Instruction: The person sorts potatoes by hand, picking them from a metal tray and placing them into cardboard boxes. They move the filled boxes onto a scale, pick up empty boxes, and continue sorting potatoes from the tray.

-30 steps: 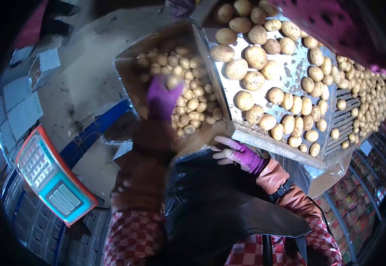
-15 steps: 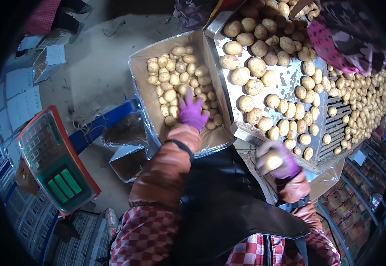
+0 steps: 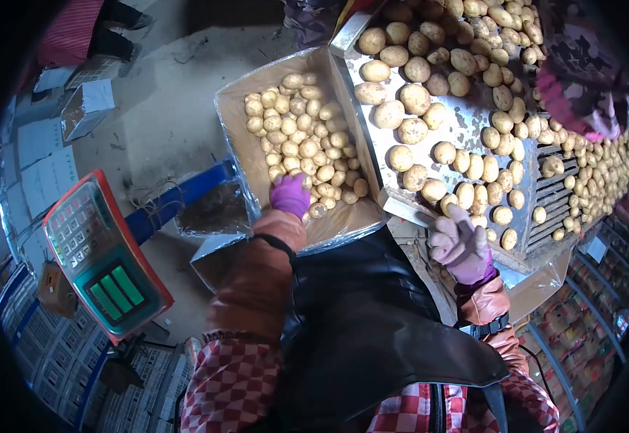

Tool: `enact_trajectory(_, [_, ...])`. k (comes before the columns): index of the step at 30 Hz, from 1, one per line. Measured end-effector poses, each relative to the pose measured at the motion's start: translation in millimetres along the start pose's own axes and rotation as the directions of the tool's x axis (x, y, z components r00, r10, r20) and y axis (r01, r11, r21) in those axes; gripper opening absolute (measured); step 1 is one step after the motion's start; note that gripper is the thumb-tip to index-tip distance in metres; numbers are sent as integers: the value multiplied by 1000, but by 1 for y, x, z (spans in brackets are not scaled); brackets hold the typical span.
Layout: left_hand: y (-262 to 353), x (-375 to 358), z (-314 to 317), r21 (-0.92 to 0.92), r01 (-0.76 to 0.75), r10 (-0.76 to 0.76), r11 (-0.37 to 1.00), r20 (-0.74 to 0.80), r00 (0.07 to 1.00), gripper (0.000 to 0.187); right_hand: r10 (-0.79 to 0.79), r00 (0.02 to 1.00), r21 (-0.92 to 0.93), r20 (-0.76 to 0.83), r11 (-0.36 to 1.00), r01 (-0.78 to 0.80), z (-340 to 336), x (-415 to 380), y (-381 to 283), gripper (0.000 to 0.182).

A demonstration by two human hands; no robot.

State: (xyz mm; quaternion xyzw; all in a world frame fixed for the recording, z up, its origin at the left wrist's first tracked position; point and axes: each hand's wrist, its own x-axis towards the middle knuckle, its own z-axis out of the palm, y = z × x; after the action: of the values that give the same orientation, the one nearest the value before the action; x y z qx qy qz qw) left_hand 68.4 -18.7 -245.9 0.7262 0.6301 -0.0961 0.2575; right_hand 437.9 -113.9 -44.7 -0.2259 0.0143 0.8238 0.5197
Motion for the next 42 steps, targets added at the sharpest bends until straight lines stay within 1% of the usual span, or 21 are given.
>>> enact_trajectory(1, [-8, 12, 0, 17, 1, -2, 1000, 61, 998, 55, 42, 998, -4, 46, 999, -42, -1, 2, 1, 68])
enact_trajectory(2, [-9, 15, 1, -84, 165, -153, 983, 134, 979, 64, 53, 998, -24, 36, 998, -52, -2, 1, 3, 67])
enact_trajectory(5, [8, -24, 18, 18, 67, -66, 998, -29, 997, 72, 66, 998, -62, -2, 996, -66, -2, -2, 3, 67])
enact_trajectory(6, [17, -45, 17, 93, -3, 8, 996, -60, 998, 76, 66, 998, -70, -17, 995, -67, -1, -3, 2, 68])
enact_trajectory(9, [18, -71, -8, -142, -48, 77, 989, 207, 975, 65, 53, 998, -129, -39, 990, -58, -3, -6, -1, 69])
enact_trajectory(12, [3, -62, -12, -340, -7, 66, 940, 165, 984, 63, 23, 995, -179, -96, 983, -40, 5, -11, -5, 68])
enact_trajectory(13, [-4, -60, -14, -246, -86, 84, 965, -20, 996, 64, 22, 994, -204, -105, 978, -43, 5, -15, -6, 67])
enact_trajectory(14, [-5, -56, -32, -139, -149, 119, 979, -201, 972, 65, 17, 993, -228, -117, 973, -44, 4, -20, -9, 67])
enact_trajectory(16, [-6, -51, -62, -40, -148, 115, 988, -450, 885, 69, -10, 982, -285, -191, 957, -46, 8, -31, -9, 66])
enact_trajectory(18, [-11, -48, -86, -83, -62, 0, 995, -598, 802, 76, 32, 979, -309, -204, 946, -95, 1, -42, -6, 66])
enact_trajectory(21, [-32, -35, -69, -406, 133, -350, 904, -526, 775, 86, 96, 963, -344, -252, 921, -182, 5, -42, 9, 63])
enact_trajectory(22, [-39, -31, -62, -353, 121, -316, 928, -568, 760, 92, 120, 959, -347, -258, 915, -208, 13, -38, 14, 59])
enact_trajectory(25, [-34, -28, -79, -479, 400, -541, 782, -200, 817, 95, 189, 958, -339, -217, 905, -256, 13, -25, 30, 49])
enact_trajectory(27, [-38, -24, -75, -465, 305, -462, 831, -273, 844, 96, 218, 964, -369, -152, 892, -260, 17, -10, 36, 47])
enact_trajectory(30, [-44, -16, -77, -527, 208, -404, 824, -288, 868, 93, 214, 963, -457, -165, 848, -267, 16, -3, 36, 55])
enact_trajectory(33, [-38, -14, -86, -245, 158, -274, 957, -569, 775, 79, 211, 963, -531, -167, 804, -268, 31, 8, 32, 57])
enact_trajectory(36, [-6, -5, -128, 89, -65, 109, 994, -700, 705, 61, 220, 962, -547, -162, 791, -273, 32, 11, 33, 56])
enact_trajectory(38, [-5, 43, -115, 84, -152, 168, 985, -676, 717, 47, 216, 960, -537, -178, 796, -279, 28, 7, 38, 54])
enact_trajectory(40, [3, 100, -113, 86, -90, 122, 992, -547, 828, 36, 212, 957, -522, -196, 804, -285, 20, -4, 46, 54])
enact_trajectory(41, [7, 128, -114, 115, 11, 38, 993, -414, 909, 31, 207, 952, -492, -227, 819, -296, 14, -12, 51, 54])
enact_trajectory(42, [4, 156, -107, 211, 11, 68, 977, -359, 931, 29, 196, 946, -467, -257, 832, -300, 11, -22, 52, 55])
